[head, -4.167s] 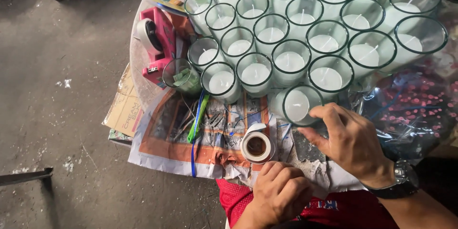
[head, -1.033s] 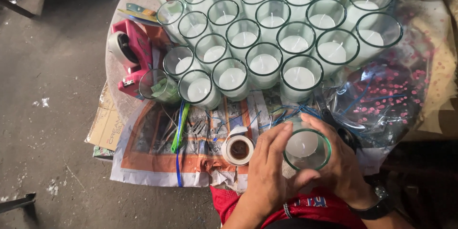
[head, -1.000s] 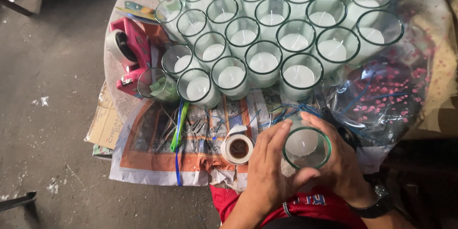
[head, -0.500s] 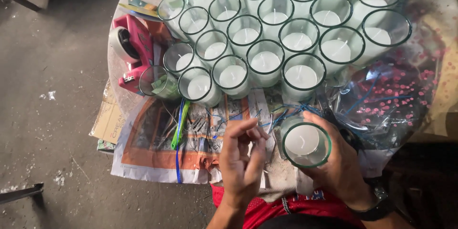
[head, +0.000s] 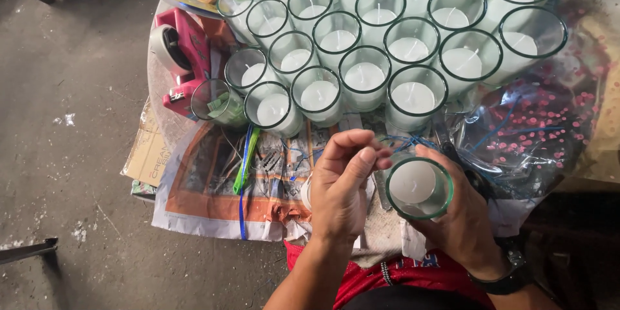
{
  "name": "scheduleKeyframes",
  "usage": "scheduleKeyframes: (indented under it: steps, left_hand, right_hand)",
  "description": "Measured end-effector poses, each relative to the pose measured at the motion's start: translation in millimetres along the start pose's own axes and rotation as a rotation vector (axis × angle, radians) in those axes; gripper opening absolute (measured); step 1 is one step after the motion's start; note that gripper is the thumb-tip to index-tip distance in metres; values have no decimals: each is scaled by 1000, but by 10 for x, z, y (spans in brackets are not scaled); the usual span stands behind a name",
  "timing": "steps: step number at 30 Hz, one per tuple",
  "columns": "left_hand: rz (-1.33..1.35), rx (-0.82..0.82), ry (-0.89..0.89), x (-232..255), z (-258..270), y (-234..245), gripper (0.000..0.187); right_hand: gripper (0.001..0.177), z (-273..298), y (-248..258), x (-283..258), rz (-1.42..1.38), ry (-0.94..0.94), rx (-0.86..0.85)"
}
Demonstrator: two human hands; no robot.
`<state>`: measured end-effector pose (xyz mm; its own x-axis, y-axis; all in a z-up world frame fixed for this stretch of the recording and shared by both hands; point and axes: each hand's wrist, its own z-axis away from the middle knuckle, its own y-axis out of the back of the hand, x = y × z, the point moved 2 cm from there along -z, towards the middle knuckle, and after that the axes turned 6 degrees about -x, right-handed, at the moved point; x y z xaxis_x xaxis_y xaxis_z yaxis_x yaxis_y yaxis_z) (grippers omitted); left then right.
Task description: Applying small circular labels to the sides of glass candle jars at a workstation.
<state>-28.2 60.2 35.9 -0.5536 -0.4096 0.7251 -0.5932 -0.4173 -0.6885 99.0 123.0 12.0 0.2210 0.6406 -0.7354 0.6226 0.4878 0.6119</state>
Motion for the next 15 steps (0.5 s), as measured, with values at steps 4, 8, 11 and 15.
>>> scheduleKeyframes:
  steps: [4,8,11,15]
  left_hand:
    - [-19,-19,-14,-20,14,22,15]
    - [-3,-43,-45,5,24,-1,13]
    - [35,-45,-26,19,13,45,11]
    - [15,48,38,46,-23,35,11]
  right_hand:
    - [75,0,-3,9,1,-22,6]
    - [75,-10,9,-11,10,15,2]
    - [77,9,-2,31,2,-16,-18]
    - [77,3,3,14,6,-13,-19]
